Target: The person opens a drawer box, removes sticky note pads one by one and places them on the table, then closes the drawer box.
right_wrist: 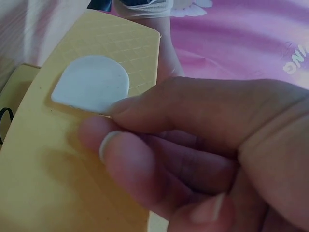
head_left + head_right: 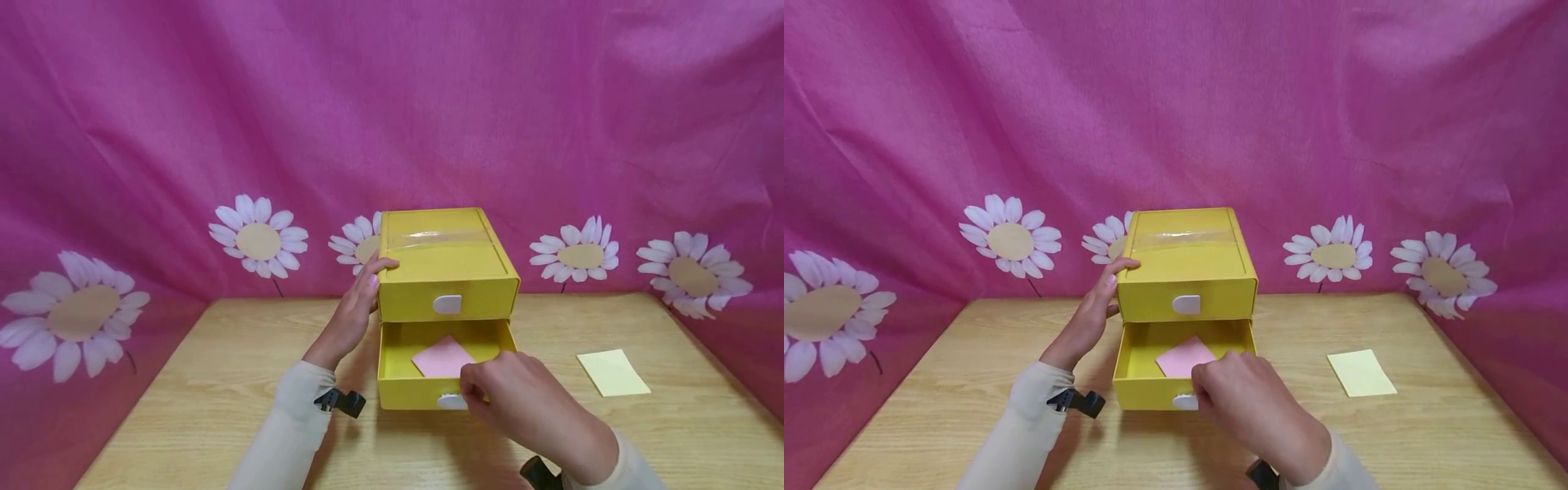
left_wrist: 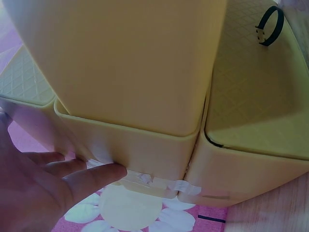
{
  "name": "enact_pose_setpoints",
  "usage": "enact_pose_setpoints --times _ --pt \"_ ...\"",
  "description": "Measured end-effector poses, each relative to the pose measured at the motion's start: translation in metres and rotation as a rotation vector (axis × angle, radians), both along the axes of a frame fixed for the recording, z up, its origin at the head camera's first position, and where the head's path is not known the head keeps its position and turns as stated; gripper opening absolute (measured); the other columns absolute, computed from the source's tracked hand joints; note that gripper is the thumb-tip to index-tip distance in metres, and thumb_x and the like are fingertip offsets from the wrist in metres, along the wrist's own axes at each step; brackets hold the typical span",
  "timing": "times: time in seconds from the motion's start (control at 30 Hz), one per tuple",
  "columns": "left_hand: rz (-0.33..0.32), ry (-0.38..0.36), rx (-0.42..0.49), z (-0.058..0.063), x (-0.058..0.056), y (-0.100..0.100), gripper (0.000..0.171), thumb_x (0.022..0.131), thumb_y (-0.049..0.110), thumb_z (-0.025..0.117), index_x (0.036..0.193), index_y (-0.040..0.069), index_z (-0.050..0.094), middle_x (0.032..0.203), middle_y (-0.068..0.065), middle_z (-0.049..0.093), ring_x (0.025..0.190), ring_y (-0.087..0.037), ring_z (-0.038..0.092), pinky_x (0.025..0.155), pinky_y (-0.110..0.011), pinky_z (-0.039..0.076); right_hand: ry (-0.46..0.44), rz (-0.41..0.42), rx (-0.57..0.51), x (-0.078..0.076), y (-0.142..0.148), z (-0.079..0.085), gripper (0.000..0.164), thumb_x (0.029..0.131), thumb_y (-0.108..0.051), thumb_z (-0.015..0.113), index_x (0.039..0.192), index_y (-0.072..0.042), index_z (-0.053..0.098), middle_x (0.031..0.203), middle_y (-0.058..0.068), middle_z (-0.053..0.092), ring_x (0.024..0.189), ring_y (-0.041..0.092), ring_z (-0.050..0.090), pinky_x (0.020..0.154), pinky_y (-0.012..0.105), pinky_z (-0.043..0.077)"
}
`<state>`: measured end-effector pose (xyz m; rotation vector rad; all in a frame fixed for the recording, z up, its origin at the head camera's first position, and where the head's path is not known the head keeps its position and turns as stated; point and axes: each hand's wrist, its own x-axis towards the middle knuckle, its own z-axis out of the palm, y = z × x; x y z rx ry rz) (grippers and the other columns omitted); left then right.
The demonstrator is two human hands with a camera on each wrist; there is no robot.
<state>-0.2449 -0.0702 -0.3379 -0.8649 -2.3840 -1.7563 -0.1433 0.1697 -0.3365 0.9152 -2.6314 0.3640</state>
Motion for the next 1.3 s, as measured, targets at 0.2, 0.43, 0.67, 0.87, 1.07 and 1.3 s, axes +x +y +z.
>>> enact_pose_setpoints --times 0.2,0.43,0.67,0.87,1.07,1.3 --pt "0.004 -0.001 0.003 -0.001 0.0 0.0 0.04 0.106 0.031 0.024 0.142 0.022 0.038 0.162 -0.004 0.006 0.143 -0.028 0.021 0.104 -0.057 0.035 0.001 -0.005 0.012 0.004 -0.002 0.002 0.034 0.069 -0.002 0.07 0.059 -0.029 0.051 0.052 -0.021 0.036 0.046 0.001 0.031 0.042 0.02 0.028" --pt "-0.011 0.011 0.014 -0.001 -0.001 0.0 0.04 0.106 0.03 0.024 0.143 0.02 0.038 0.161 -0.004 0.006 0.143 -0.029 0.018 0.103 -0.06 0.035 0.017 -0.017 0.033 0.008 -0.003 0.003 0.035 0.069 -0.004 0.071 0.058 -0.029 0.049 0.05 -0.02 0.033 0.045 0.002 0.03 0.042 0.021 0.027" --pt "-0.007 0.008 0.011 -0.004 -0.005 -0.001 0.04 0.106 0.03 0.024 0.143 0.021 0.038 0.161 -0.004 0.006 0.144 -0.028 0.017 0.103 -0.06 0.034 0.022 -0.019 0.043 0.009 -0.003 0.002 0.035 0.068 -0.004 0.069 0.057 -0.03 0.048 0.049 -0.021 0.033 0.045 0.001 0.03 0.041 0.021 0.026" --pt "0.002 0.031 0.017 -0.025 -0.025 -0.002 0.04 0.106 0.037 0.023 0.142 0.029 0.038 0.161 0.002 0.006 0.144 -0.025 0.017 0.102 -0.061 0.035 0.021 -0.006 0.044 0.011 -0.004 0.002 0.036 0.066 -0.001 0.065 0.056 -0.029 0.046 0.05 -0.021 0.031 0.045 0.001 0.029 0.041 0.02 0.025" --pt "0.003 0.052 0.036 -0.029 -0.028 -0.002 0.04 0.104 0.047 0.025 0.139 0.036 0.041 0.159 0.008 0.009 0.142 -0.023 0.021 0.1 -0.061 0.037 0.027 -0.008 0.048 0.012 -0.005 0.001 0.036 0.065 0.0 0.064 0.056 -0.029 0.045 0.049 -0.021 0.03 0.045 0.001 0.028 0.041 0.02 0.025" --pt "0.014 0.06 0.033 -0.03 -0.028 -0.002 0.04 0.102 0.052 0.025 0.137 0.04 0.041 0.159 0.01 0.01 0.142 -0.025 0.022 0.098 -0.062 0.038 0.015 -0.012 0.052 0.011 -0.004 0.002 0.036 0.065 0.001 0.064 0.056 -0.029 0.046 0.049 -0.02 0.03 0.045 0.001 0.029 0.041 0.02 0.025"
